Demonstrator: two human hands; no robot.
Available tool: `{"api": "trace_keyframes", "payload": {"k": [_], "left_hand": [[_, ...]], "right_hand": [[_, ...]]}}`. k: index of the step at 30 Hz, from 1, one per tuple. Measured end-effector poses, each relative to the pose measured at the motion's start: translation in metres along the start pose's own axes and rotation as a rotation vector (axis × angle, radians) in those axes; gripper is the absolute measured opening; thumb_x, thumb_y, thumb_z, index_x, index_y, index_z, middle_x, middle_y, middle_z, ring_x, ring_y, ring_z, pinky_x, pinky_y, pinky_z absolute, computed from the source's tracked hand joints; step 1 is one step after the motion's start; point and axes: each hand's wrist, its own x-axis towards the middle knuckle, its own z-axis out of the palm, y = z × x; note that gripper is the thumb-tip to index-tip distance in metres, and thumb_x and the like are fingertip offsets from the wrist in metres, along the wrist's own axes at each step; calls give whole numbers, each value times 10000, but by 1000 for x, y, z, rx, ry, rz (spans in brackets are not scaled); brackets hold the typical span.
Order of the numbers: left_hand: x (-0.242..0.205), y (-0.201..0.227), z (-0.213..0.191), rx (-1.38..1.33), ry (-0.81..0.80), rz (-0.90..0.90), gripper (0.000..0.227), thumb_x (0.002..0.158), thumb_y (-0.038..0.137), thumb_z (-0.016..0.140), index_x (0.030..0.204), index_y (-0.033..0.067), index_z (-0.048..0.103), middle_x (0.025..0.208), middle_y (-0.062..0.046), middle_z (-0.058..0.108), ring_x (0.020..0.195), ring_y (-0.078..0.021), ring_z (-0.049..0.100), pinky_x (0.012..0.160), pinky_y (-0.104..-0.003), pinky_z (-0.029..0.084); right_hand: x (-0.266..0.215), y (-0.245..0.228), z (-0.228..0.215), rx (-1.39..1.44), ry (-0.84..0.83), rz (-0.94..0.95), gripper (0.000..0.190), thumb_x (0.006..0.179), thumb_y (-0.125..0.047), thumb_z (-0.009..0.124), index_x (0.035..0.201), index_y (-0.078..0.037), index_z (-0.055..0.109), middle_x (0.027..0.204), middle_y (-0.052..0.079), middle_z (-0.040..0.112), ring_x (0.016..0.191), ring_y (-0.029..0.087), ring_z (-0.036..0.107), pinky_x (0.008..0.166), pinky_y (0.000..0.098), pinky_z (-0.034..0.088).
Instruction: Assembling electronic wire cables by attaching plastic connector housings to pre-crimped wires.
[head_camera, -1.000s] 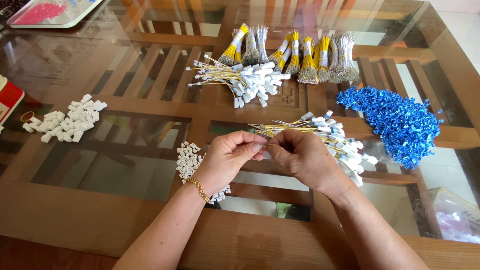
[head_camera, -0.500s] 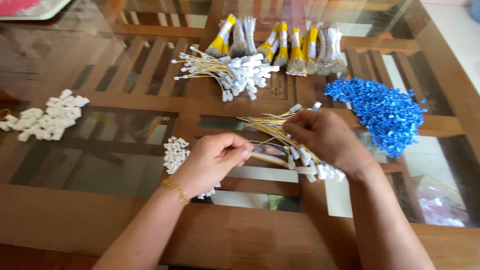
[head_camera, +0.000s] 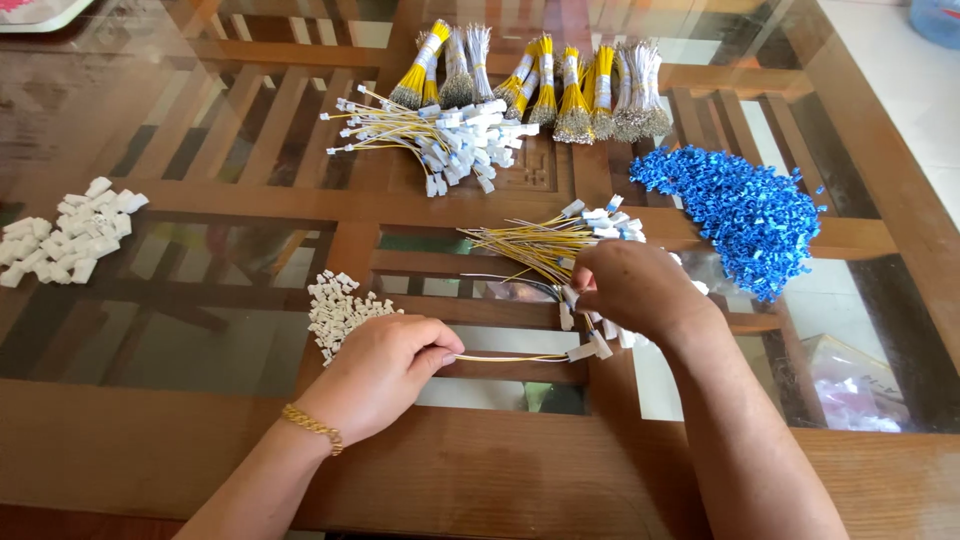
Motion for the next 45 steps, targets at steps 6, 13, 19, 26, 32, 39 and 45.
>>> {"api": "trace_keyframes", "payload": {"k": [6, 13, 19, 26, 32, 39, 45], "left_hand": [[-10, 0, -3, -395, 69, -79, 161, 927, 132, 650, 951, 132, 809, 819, -58, 816, 817, -178, 724, 818, -335, 568], [-9, 5, 21, -63, 286, 254, 58, 784, 113, 741, 753, 161, 752, 693, 61, 759, 607, -141, 613, 710, -311, 474], [-4, 10, 23, 70, 262, 227, 103, 820, 191, 761, 922, 203, 762, 973, 60, 721, 920, -162, 590, 913, -379, 385], [2, 46, -15, 34, 628, 440, 394, 822, 139, 765, 1190, 72, 642, 1094, -31, 716, 995, -206, 632, 968, -409, 404], [23, 67, -34, -131, 493, 636, 254, 901, 162, 709, 1119, 35, 675, 1029, -52, 755, 902, -161, 658, 931, -354, 393], [23, 57, -30, -702, 22, 271, 151, 920, 95, 682, 1004, 39, 794, 745, -9, 760, 523, -31, 499, 458, -183, 371], [16, 34, -37, -686, 43, 170, 151, 895, 84, 725, 1003, 48, 824, 671, 7, 711, 485, -25, 452, 404, -191, 310]], "right_hand": [[15, 16, 12, 13, 150, -89, 128, 862, -193, 693, 958, -177, 775, 976, 119, 762, 1015, 409, 717, 897, 520, 568], [-30, -12, 8, -123, 301, -62, 261, 840, -479, 735, 874, -227, 793, 968, -13, 734, 796, 199, 703, 666, 342, 571], [-28, -16, 37, -138, 346, 26, 326, 892, -493, 659, 884, -185, 766, 906, 37, 743, 714, 227, 710, 619, 361, 560], [-81, -35, -20, 210, 667, -201, 154, 821, -186, 767, 924, -81, 721, 801, 31, 768, 654, 194, 725, 562, 339, 538], [-118, -60, -48, 296, 782, -530, 184, 777, -71, 817, 876, -55, 662, 955, 26, 756, 741, 164, 721, 639, 291, 553], [-123, -55, -45, 430, 746, -527, 193, 729, -64, 845, 842, -83, 690, 983, 20, 765, 785, 121, 740, 633, 246, 574], [-122, -33, -47, 481, 731, -500, 186, 728, -29, 831, 832, -73, 683, 941, 33, 762, 723, 112, 723, 612, 235, 597]]}}
